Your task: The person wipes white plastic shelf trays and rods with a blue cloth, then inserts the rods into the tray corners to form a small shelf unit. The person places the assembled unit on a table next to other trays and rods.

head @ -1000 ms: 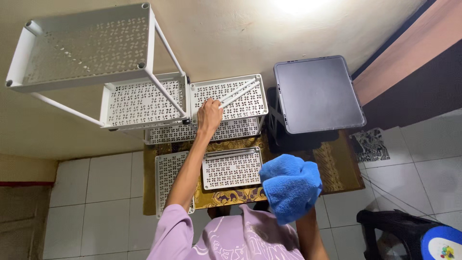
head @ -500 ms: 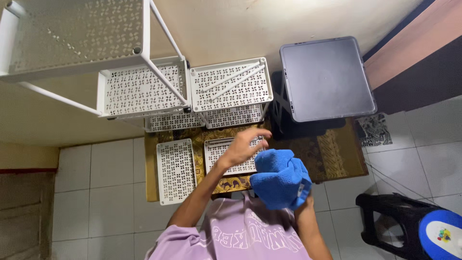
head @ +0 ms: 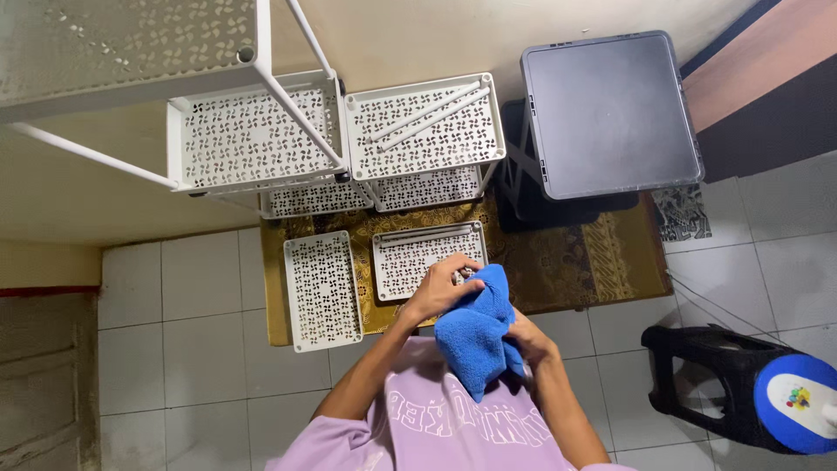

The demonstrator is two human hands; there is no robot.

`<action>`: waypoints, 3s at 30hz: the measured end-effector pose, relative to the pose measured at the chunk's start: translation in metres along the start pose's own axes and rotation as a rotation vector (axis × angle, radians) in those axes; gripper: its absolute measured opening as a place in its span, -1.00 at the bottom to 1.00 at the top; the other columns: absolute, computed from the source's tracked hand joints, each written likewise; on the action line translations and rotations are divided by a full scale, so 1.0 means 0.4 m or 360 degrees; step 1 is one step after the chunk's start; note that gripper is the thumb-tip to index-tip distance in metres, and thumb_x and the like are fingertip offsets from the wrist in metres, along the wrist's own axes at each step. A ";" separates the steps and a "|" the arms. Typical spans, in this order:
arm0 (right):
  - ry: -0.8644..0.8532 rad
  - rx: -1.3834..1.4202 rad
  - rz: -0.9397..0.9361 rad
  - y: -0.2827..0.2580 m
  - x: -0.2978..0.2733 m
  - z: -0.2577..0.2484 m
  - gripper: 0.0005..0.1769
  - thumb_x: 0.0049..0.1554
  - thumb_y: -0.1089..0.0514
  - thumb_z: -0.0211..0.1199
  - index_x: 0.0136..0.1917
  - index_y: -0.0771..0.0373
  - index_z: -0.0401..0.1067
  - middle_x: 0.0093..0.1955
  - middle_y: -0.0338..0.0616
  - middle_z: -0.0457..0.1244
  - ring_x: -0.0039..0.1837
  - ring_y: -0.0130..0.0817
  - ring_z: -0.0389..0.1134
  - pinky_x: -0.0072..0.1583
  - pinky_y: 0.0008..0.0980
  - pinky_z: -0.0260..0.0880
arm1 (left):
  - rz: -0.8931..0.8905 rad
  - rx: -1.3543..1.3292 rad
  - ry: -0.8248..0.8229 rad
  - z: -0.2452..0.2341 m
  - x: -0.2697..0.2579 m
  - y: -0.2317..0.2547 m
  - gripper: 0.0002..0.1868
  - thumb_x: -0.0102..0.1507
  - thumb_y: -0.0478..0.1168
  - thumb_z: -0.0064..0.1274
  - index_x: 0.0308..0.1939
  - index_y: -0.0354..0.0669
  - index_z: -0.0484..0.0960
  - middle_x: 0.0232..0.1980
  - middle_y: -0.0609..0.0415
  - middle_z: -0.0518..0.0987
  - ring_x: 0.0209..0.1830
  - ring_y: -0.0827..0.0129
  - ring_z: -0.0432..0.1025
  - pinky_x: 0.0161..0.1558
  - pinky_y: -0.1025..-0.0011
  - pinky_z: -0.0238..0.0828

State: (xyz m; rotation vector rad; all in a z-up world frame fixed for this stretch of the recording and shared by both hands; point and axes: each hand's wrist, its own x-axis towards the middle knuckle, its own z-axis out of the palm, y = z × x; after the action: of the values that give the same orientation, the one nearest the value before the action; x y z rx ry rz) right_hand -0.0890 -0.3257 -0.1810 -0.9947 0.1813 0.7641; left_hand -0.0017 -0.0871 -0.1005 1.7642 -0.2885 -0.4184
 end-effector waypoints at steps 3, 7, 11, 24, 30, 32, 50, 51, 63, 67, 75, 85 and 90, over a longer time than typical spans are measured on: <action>-0.0023 0.0452 -0.0250 0.033 -0.029 0.005 -0.09 0.16 0.06 0.41 0.56 0.53 0.07 0.27 0.11 0.27 0.17 -0.17 0.29 0.17 -0.11 0.35 | -0.0108 0.0485 -0.0064 -0.034 0.078 -0.095 -0.64 0.42 0.02 0.03 0.11 -0.13 0.66 0.06 -0.06 0.62 0.13 0.23 0.48 0.20 0.21 0.40; 0.0368 0.0436 -0.0330 0.014 -0.034 0.018 -0.11 0.05 0.10 0.29 0.56 0.35 0.05 0.34 -0.02 0.26 0.32 -0.23 0.31 0.33 -0.18 0.34 | -0.0320 0.1206 0.0088 -0.063 0.130 -0.230 -0.55 0.32 -0.14 0.05 0.23 -0.29 0.49 0.36 -0.28 0.39 0.35 -0.02 0.29 0.35 -0.09 0.23; 0.0465 0.0493 -0.0437 -0.010 -0.077 0.008 -0.10 0.08 0.11 0.30 0.59 0.39 0.04 0.41 0.13 0.20 0.39 -0.05 0.27 0.38 -0.08 0.31 | -0.0370 0.1620 0.0016 -0.074 0.143 -0.306 -0.49 0.21 -0.40 -0.03 0.28 -0.37 0.44 0.43 -0.39 0.30 0.44 -0.14 0.20 0.44 -0.19 0.03; 0.0506 0.0747 -0.0610 -0.009 -0.104 0.043 -0.24 0.10 0.10 0.26 0.50 0.35 0.15 0.34 0.07 0.25 0.31 -0.11 0.32 0.35 -0.10 0.33 | -0.0281 0.1183 0.0263 -0.089 0.102 -0.298 -0.79 0.31 -0.31 -0.07 -0.02 -0.35 0.54 -0.08 -0.19 0.52 -0.34 0.13 0.46 -0.07 0.07 0.48; 0.0293 0.0618 -0.0603 -0.093 0.025 0.084 -0.33 0.12 0.12 0.24 0.45 0.34 0.21 0.28 0.02 0.28 0.26 -0.17 0.35 0.32 -0.15 0.36 | -0.0023 0.0316 0.0691 -0.120 -0.014 -0.119 -0.80 0.39 -0.23 -0.12 -0.08 -0.29 0.56 -0.23 0.04 0.48 -0.59 0.44 0.31 -0.68 0.48 0.25; 0.0312 0.0548 -0.0572 -0.132 0.073 0.122 -0.36 0.12 0.13 0.23 0.43 0.34 0.23 0.27 0.01 0.30 0.24 -0.20 0.36 0.31 -0.16 0.37 | 0.0144 0.0342 0.0688 -0.112 -0.058 -0.044 -0.77 0.41 -0.18 -0.09 -0.08 -0.26 0.60 -0.28 0.04 0.50 -0.55 0.42 0.35 -0.63 0.47 0.31; 0.0659 -0.0214 -0.0931 -0.182 0.218 0.349 -0.59 0.32 -0.09 0.15 -0.08 0.33 0.50 -0.23 -0.20 0.37 -0.22 -0.42 0.37 -0.12 -0.38 0.44 | -0.0281 -0.0294 0.0218 -0.173 -0.235 0.053 -0.75 0.40 -0.18 -0.01 -0.09 -0.31 0.67 -0.36 0.14 0.59 -0.48 0.52 0.41 -0.41 0.52 0.34; 0.0599 -0.0182 -0.0927 -0.193 0.207 0.360 -0.48 0.36 -0.14 0.05 -0.13 0.35 0.50 -0.27 -0.16 0.37 -0.26 -0.38 0.39 -0.16 -0.34 0.48 | -0.0170 -0.0184 0.0227 -0.168 -0.240 0.050 -0.75 0.40 -0.18 -0.01 -0.11 -0.31 0.66 -0.33 0.15 0.62 -0.45 0.54 0.45 -0.37 0.55 0.42; 0.0387 0.0155 -0.1011 -0.248 0.208 0.371 -0.67 0.50 0.09 0.10 0.27 0.46 0.41 -0.06 -0.14 0.35 -0.09 -0.44 0.35 -0.01 -0.38 0.42 | -0.0418 -0.1059 -0.0098 -0.191 -0.255 0.058 -0.60 0.49 0.04 -0.30 -0.20 -0.15 0.47 -0.52 0.37 0.27 -0.67 0.67 0.08 -0.66 0.62 0.00; 0.0285 0.0316 -0.0801 -0.305 0.181 0.342 -0.53 0.34 -0.05 0.12 0.30 0.37 0.38 0.03 -0.11 0.38 0.02 -0.35 0.40 0.10 -0.30 0.44 | -0.0253 -0.0992 -0.0028 -0.218 -0.263 0.085 -0.61 0.51 0.02 -0.29 -0.18 -0.15 0.50 -0.55 0.40 0.20 -0.68 0.71 0.03 -0.66 0.65 -0.07; 0.0254 -0.0289 -0.0945 -0.274 0.190 0.368 -0.56 0.33 0.06 0.29 0.28 0.47 0.39 0.22 -0.02 0.33 0.20 -0.35 0.35 0.27 -0.30 0.39 | -0.0296 -0.0441 0.0037 -0.179 -0.217 0.074 -0.61 0.50 -0.08 -0.25 -0.21 -0.23 0.60 -0.49 0.30 0.36 -0.59 0.62 0.17 -0.54 0.58 0.13; 0.0228 0.0156 -0.0634 -0.348 0.139 0.393 -0.57 0.18 -0.01 0.18 0.26 0.19 0.46 0.06 -0.18 0.39 0.06 -0.43 0.40 0.12 -0.41 0.46 | -0.0236 -0.0223 0.0389 -0.177 -0.198 0.064 -0.67 0.46 -0.06 -0.22 -0.16 -0.13 0.61 -0.55 0.17 0.39 -0.67 0.50 0.22 -0.64 0.48 0.17; 0.0276 -0.0164 -0.0604 -0.249 0.181 0.378 -0.71 0.23 0.14 0.32 0.16 0.36 0.50 -0.01 -0.14 0.37 0.02 -0.45 0.38 0.09 -0.42 0.43 | -0.0234 0.0501 0.0424 -0.142 -0.176 0.113 -0.70 0.41 -0.13 -0.05 -0.25 -0.30 0.64 -0.45 -0.06 0.62 -0.55 0.34 0.45 -0.41 0.30 0.39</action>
State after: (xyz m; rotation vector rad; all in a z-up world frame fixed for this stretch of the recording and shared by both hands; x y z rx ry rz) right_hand -0.0005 -0.1989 -0.0626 -1.1525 0.0984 0.3429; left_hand -0.0397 -0.0186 -0.0367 2.1329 -0.0343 -0.2459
